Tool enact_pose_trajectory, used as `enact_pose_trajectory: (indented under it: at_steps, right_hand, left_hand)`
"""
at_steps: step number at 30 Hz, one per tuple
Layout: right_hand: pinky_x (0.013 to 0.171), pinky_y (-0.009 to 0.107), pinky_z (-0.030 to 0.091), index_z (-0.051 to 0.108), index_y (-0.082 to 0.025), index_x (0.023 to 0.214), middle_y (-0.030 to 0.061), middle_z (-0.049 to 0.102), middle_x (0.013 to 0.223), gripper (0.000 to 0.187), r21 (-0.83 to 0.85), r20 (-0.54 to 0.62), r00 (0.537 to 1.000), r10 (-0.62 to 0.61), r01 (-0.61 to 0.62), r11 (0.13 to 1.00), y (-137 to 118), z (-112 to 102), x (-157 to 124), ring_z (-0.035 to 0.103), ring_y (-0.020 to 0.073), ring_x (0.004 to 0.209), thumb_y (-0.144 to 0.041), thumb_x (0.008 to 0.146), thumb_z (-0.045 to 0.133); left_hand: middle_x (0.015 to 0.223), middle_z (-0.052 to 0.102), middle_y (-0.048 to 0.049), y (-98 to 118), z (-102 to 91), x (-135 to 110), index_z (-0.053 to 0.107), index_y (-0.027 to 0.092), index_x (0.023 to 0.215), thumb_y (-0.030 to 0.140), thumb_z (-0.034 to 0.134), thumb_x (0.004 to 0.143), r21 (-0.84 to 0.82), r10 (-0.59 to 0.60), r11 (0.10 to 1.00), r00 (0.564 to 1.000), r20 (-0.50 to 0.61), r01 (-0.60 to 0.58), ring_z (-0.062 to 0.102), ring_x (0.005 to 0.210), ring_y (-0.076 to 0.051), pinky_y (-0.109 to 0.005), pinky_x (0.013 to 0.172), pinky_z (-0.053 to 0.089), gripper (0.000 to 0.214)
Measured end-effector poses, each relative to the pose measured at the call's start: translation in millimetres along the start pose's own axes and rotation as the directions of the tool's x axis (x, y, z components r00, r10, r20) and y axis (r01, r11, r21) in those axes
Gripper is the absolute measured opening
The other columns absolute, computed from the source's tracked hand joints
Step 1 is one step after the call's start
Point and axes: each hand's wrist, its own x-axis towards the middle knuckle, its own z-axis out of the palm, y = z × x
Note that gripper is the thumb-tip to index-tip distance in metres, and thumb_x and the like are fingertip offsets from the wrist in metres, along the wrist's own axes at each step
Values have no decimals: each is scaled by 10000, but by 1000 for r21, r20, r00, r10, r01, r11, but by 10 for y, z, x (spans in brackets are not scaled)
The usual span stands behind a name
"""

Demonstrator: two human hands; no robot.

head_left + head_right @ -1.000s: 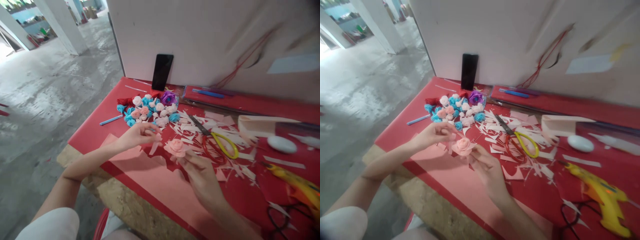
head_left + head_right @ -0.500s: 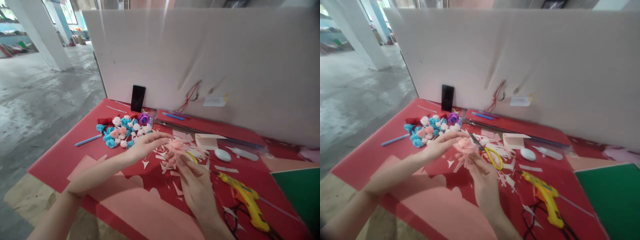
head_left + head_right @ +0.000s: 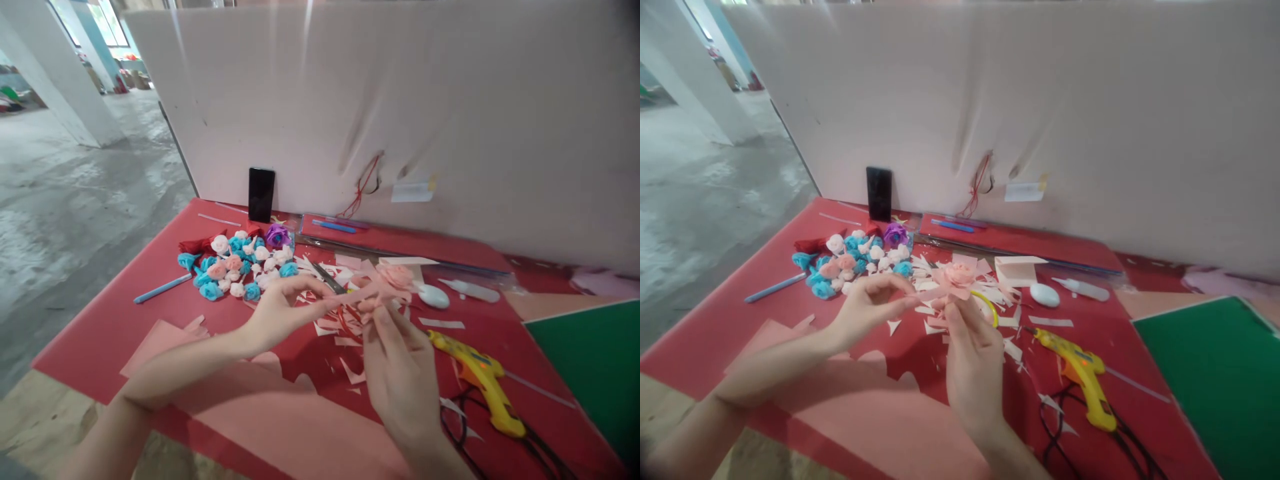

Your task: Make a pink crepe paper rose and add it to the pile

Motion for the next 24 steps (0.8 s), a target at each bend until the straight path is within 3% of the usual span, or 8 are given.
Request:
enact_pose_trajectory:
  at_steps: [4, 7, 10, 16, 20, 24]
  right_hand:
    - [661, 270, 517, 727, -231, 731, 19, 694, 740, 266, -94, 63, 994, 88, -82, 992, 46, 7, -41, 635, 158, 703, -485, 781, 666]
    - [751, 309, 508, 727, -229, 726, 18, 691, 745, 301, -95, 185, 974, 130, -113, 989, 87, 18, -62, 644, 172, 740, -498, 814, 625]
    - [802, 319, 498, 704, -227, 670, 11, 685, 744, 316, -64, 232, 964, 129, -117, 991, 114, 22, -64, 648, 173, 776, -489, 824, 619]
    - [806, 296, 477, 680, -225, 610, -1, 660, 681, 326, -31, 238, 961, 141, -137, 990, 91, 13, -46, 634, 158, 770, -480, 809, 642]
    - [766, 288, 463, 697, -235, 619, -14, 617, 559, 298, 81, 253, 938, 238, -266, 961, 26, 47, -28, 612, 156, 711, -511, 733, 708]
    - [674, 258, 449, 677, -239, 571, -33, 579, 508, 279, 213, 302, 892, 335, -406, 889, -44, 79, -23, 534, 118, 590, -483, 664, 776]
  left_hand:
    - [680, 674, 10, 24, -47, 37, 688, 160, 692, 224, 738, 708, -118, -143, 983, 989, -25, 139, 610, 659, -90, -195, 648, 488, 83]
    - [664, 677, 7, 47, -32, 21, 708, 152, 696, 216, 715, 732, -187, -192, 961, 979, 72, 202, 620, 610, -91, -212, 643, 501, 73]
    - [612, 640, 14, 94, -14, 4, 709, 141, 670, 197, 678, 762, -225, -187, 948, 966, 180, 226, 595, 520, -82, -225, 594, 493, 112]
    - [645, 669, -15, 104, -92, 21, 727, 148, 658, 197, 660, 754, -147, -178, 967, 965, 193, 208, 619, 612, -119, -261, 689, 493, 127]
    - [687, 698, -19, 86, -148, 36, 754, 175, 699, 159, 654, 737, -153, -180, 963, 955, 236, 220, 638, 704, -134, -256, 728, 495, 108]
    - [693, 709, -5, 86, -151, 56, 771, 200, 733, 150, 702, 711, -193, -229, 938, 933, 276, 287, 632, 629, -111, -246, 662, 498, 88]
